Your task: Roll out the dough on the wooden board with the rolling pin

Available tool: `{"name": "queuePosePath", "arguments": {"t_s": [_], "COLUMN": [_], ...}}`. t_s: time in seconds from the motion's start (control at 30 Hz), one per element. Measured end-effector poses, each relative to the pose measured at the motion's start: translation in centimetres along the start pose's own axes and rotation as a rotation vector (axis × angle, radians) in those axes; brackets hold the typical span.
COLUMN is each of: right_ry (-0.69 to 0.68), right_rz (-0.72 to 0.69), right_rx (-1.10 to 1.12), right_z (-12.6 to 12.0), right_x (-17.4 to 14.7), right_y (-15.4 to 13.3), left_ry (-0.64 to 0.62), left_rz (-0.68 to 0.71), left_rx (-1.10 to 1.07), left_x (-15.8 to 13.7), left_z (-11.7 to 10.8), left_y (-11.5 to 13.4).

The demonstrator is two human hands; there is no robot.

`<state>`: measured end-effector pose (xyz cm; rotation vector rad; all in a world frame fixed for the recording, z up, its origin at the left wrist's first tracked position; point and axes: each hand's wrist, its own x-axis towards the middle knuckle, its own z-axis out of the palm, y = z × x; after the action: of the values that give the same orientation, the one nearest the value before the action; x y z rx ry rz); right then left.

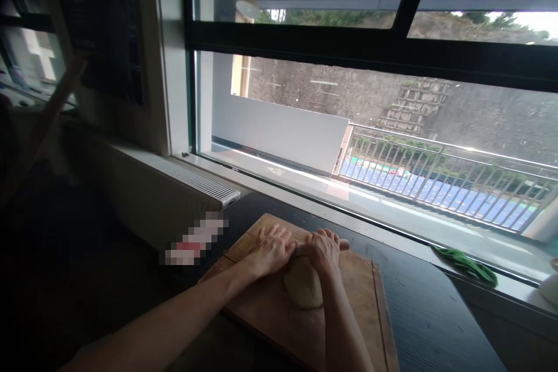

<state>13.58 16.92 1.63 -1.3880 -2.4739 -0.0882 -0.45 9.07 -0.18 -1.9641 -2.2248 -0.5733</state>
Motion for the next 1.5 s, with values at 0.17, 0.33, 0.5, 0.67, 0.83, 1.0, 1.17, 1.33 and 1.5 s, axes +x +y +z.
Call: {"name": "queuePosePath", "arguments": {"t_s": [0.17,0.33,0.5,0.67,0.83,1.0,1.17,1.33,1.5], "right_ry": [-0.033,0.021,0.172,0.218,0.184,0.153,0.135,0.153,0.207], "right_rz": [0.016,0.008,0.023,0.042,0.043,0.062,0.085,0.13,0.105], "right_rx": [0.0,-0.026,-0.031,-0.092,-0.112,-0.126,-0.138,-0.134,-0.118], "right_z": [0.2,0.0,-1.0,-2.5,-2.9,-3.0,-2.9,-2.3,-2.2], "right_x": [1.4,-0.3,-4.3,-9.3,-11.3,-10.0,-9.9,-11.9,-13.9], "right_y": [-0.4,-0.6,-0.7,-1.4,-1.5,-0.8,-0.7,-1.1,-1.3], "left_ry": [-0.114,-0.051,-0.012,0.007,0.009,-0.095,-0.119,-0.05,-0.003], "left_rz": [-0.044,-0.012,0.077,0.113,0.163,0.095,0.105,0.227,0.283], "left_rx": [-0.014,-0.011,-0.072,-0.109,-0.078,-0.014,-0.015,-0.044,-0.099], "left_x": [2.5,1.7,-0.3,-0.7,0.2,2.7,3.6,1.8,-0.1], "left_z": [0.2,-0.2,-1.1,-1.9,-1.8,-1.2,-1.1,-1.8,-2.4], "left_y": [-1.4,-1.1,-0.3,-0.3,0.1,1.8,2.9,2.2,1.5]}}
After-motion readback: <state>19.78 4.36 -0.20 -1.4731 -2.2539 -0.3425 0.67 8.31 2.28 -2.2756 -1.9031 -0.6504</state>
